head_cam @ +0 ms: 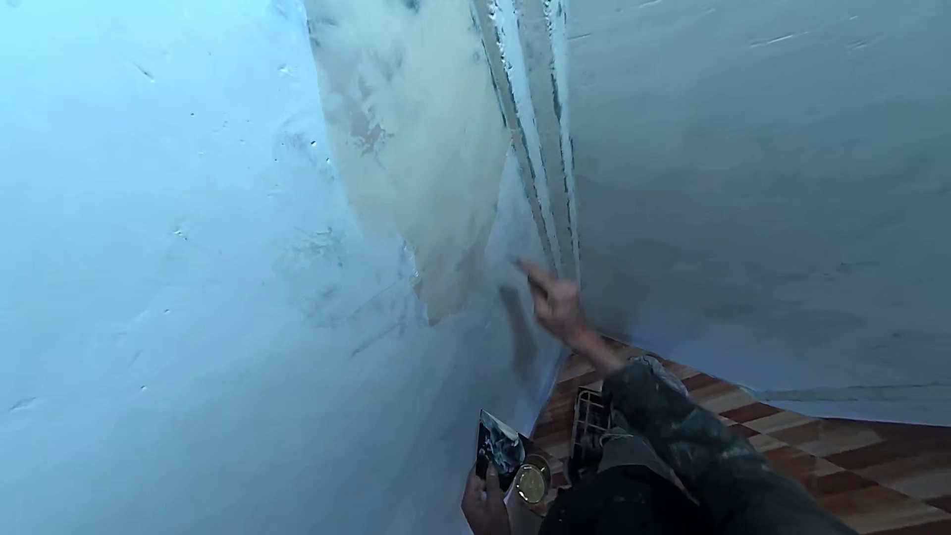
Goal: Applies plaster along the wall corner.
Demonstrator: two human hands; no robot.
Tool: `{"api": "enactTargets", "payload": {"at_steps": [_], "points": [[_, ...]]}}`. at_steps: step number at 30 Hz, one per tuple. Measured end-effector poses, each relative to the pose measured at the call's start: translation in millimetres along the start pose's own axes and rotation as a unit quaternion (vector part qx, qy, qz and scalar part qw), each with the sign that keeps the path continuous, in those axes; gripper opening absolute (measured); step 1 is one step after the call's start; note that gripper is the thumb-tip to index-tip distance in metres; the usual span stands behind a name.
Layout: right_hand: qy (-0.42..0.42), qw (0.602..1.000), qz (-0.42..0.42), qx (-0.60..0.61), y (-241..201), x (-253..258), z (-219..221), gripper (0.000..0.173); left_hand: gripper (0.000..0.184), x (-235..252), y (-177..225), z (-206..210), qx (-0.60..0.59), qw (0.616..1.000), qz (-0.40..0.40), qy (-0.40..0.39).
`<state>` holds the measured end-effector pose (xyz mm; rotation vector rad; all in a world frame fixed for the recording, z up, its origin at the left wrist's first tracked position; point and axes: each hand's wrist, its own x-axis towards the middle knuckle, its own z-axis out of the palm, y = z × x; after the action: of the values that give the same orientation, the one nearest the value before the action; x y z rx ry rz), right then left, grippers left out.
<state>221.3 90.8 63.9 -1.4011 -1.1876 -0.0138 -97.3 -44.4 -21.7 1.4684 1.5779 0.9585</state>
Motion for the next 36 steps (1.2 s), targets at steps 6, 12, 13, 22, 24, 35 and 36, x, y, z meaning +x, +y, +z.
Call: {"api": "enactTargets", "payload": {"at_steps": [6, 12, 13, 22, 24, 35, 36], "points": [[0.113, 0.993, 0.032, 0.018, -21, 198, -38, 0.035, 0.016, -6, 9, 19, -0.032, 0.999, 0.009, 0.023], [0.078, 0.996, 0.032, 0.027, -24, 245, -33, 0.037, 0.016, -10, 10, 25, -0.037, 0.999, -0.006, 0.031], [0.076, 0.996, 0.037, 0.025, -24, 246, -31, 0.037, 0.017, -10, 11, 25, -0.038, 0.999, -0.008, 0.029], [0.068, 0.996, 0.059, 0.007, -37, 236, -10, 0.044, 0.017, -1, 8, 27, -0.036, 0.999, -0.013, 0.031], [0.073, 0.997, 0.021, 0.013, -31, 225, -4, 0.043, 0.015, 2, 6, 27, -0.038, 0.999, -0.015, 0.024], [-0.012, 0.989, -0.145, 0.007, -31, 96, 1, 0.048, 0.020, 23, 7, 28, -0.060, 0.998, -0.021, -0.017], [-0.017, 0.987, -0.159, 0.015, -28, 90, 8, 0.048, 0.020, 24, 6, 28, -0.059, 0.998, -0.021, -0.019]]}}
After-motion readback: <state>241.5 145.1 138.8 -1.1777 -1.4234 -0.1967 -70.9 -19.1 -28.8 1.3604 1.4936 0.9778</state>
